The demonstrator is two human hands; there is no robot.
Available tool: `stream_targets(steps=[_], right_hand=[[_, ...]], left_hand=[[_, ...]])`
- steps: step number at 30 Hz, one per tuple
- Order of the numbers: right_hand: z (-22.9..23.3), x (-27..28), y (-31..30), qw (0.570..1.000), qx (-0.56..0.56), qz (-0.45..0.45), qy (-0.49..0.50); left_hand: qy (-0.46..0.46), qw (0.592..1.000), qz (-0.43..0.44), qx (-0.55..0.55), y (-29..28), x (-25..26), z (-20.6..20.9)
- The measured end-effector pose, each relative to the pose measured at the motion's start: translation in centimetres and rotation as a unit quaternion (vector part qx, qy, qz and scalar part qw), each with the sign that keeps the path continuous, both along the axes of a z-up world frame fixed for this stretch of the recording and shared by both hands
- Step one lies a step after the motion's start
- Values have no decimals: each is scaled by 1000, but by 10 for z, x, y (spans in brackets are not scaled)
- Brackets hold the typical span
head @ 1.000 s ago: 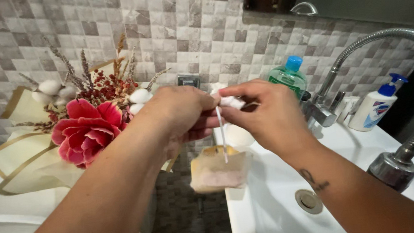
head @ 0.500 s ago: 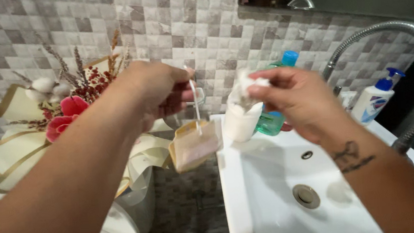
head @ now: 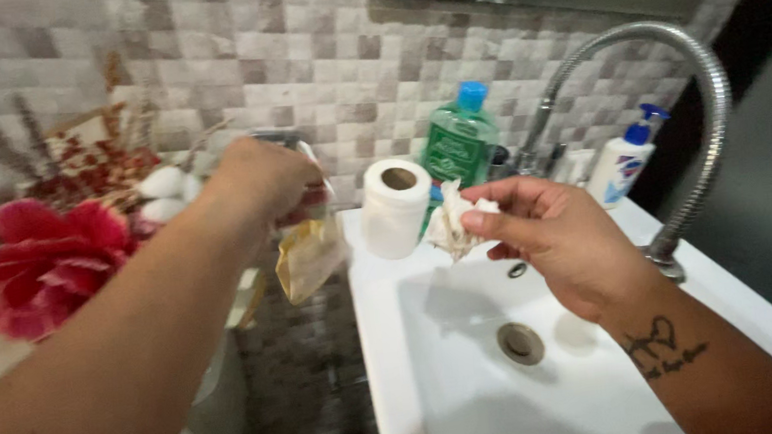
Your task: The person cleans a bathroom sink and toilet using paper towels. They wipe the sink basin, faucet, and toilet tank, repeatedly tearing off paper towels and discarding used ones. The person also moves a decorative flower arrangement to access the sink and toilet surfaces.
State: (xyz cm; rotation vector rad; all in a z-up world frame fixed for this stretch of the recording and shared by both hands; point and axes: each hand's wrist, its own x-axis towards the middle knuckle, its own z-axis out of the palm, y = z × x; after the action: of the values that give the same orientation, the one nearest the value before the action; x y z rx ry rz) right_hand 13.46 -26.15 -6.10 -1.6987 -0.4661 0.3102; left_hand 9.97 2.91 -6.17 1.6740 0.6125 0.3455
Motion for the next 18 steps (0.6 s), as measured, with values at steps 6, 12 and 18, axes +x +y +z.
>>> stream_targets(steps=[6,12,18], right_hand=[[-2,5,-19,1000,-3,-15,11],[-13,2,-25,999,-11,-11,29],[-24,4,-22,999,5,21,45]], left_hand=[[-31,998,61,16,19,33,-15],[-46,917,114,380,26,36,-43],[68,938,69,334,31,33,-12]])
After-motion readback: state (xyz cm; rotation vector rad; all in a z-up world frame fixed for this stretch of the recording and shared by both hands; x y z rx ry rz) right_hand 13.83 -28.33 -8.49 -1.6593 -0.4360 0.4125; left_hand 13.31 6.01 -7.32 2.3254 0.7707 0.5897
